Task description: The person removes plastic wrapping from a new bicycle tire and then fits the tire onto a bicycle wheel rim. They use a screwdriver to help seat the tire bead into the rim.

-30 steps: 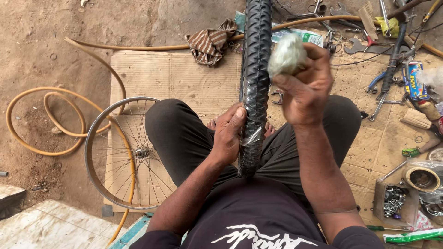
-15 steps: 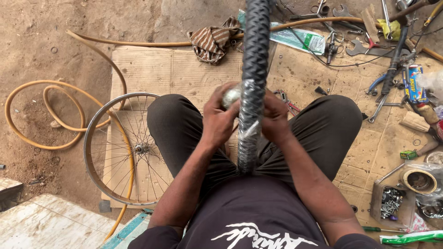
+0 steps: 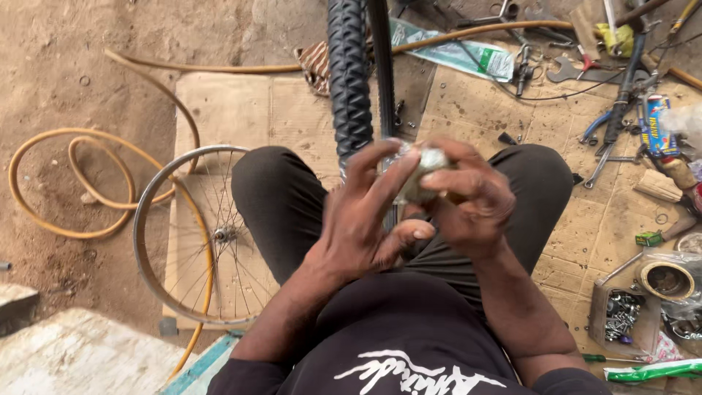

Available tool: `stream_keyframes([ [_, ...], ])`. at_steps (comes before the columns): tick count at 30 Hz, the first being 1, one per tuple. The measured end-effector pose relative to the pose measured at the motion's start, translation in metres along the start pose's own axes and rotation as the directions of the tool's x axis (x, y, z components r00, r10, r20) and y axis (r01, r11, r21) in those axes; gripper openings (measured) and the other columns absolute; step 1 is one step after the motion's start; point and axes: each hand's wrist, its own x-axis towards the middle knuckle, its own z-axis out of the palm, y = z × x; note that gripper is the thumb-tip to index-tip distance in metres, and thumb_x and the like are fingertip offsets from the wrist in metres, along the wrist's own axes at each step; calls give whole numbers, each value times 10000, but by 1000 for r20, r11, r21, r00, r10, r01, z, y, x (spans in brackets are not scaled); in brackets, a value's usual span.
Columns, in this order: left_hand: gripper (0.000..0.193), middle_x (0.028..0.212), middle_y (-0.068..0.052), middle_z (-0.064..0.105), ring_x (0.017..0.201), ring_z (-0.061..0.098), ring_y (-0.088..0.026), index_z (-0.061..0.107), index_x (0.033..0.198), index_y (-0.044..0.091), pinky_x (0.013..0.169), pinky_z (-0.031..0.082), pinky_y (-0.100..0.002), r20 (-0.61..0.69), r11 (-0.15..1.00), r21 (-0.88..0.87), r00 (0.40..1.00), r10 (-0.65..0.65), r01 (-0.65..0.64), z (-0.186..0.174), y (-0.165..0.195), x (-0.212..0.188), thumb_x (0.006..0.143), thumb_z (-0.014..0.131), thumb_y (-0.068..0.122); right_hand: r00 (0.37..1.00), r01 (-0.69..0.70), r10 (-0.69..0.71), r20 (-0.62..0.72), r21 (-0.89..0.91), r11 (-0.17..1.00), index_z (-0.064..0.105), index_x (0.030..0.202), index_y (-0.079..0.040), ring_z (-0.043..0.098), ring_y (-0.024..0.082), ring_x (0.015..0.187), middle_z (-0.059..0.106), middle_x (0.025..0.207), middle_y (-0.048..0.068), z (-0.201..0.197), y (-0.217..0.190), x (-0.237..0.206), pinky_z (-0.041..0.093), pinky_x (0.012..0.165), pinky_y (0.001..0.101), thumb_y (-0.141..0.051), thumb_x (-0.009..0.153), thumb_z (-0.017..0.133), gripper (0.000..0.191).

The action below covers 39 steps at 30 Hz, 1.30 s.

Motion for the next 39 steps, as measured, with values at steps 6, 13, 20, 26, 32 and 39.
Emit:
stream_keyframes([
  [6,504,1295,-108,642,915,631,-207,564,1402,65,841,548,-360,-198,825,185,842,-502,535,-11,-68,-25,994,670,342,995,-103,103,-13,-218,970,679,1227,-78,732,252,1122,676,1267,163,19,53,-7,686,896,310,17,993,735,259],
  [13,536,1382,-140,630,1205,647,-205,468,1522,6,1014,546,-359,79,536,-678,775,-627,503,42,-114,-71,1047,650,176,942,-326,327,80,-27,945,615,1362,-40,709,291,1152,694,1318,166,53,83,-38,594,986,408,10,951,745,434],
  [20,395,1280,-134,652,1088,669,-214,497,1488,45,914,593,-356,98,543,-711,827,-554,448,53,-100,-50,1107,575,115,944,-318,329,-10,-289,903,366,1564,-101,765,250,1082,707,1295,143,51,66,-26,653,924,333,-155,1003,760,688],
  [26,333,1319,-203,638,1117,699,-317,575,1344,11,909,625,-407,-19,929,-12,929,-369,369,38,-97,7,1013,555,25,831,-523,556,23,-306,795,559,1454,-38,684,245,1200,654,1348,171,12,49,18,616,960,334,-99,992,647,475],
  [32,276,1206,-221,692,1062,710,-369,611,1277,-25,890,571,-460,-53,878,136,888,-456,459,42,-82,22,1015,558,42,999,-3,-16,-48,-373,928,610,1307,-14,630,287,1084,582,1260,175,-18,10,36,628,866,316,-76,1015,674,305],
  [39,294,1211,-228,687,1046,735,-346,587,1294,-44,868,606,-422,-2,866,11,867,-499,499,52,-75,24,1028,530,68,983,155,-82,164,-505,849,724,1147,-89,618,184,814,627,1007,106,-28,36,50,538,630,268,-41,1014,732,142],
])
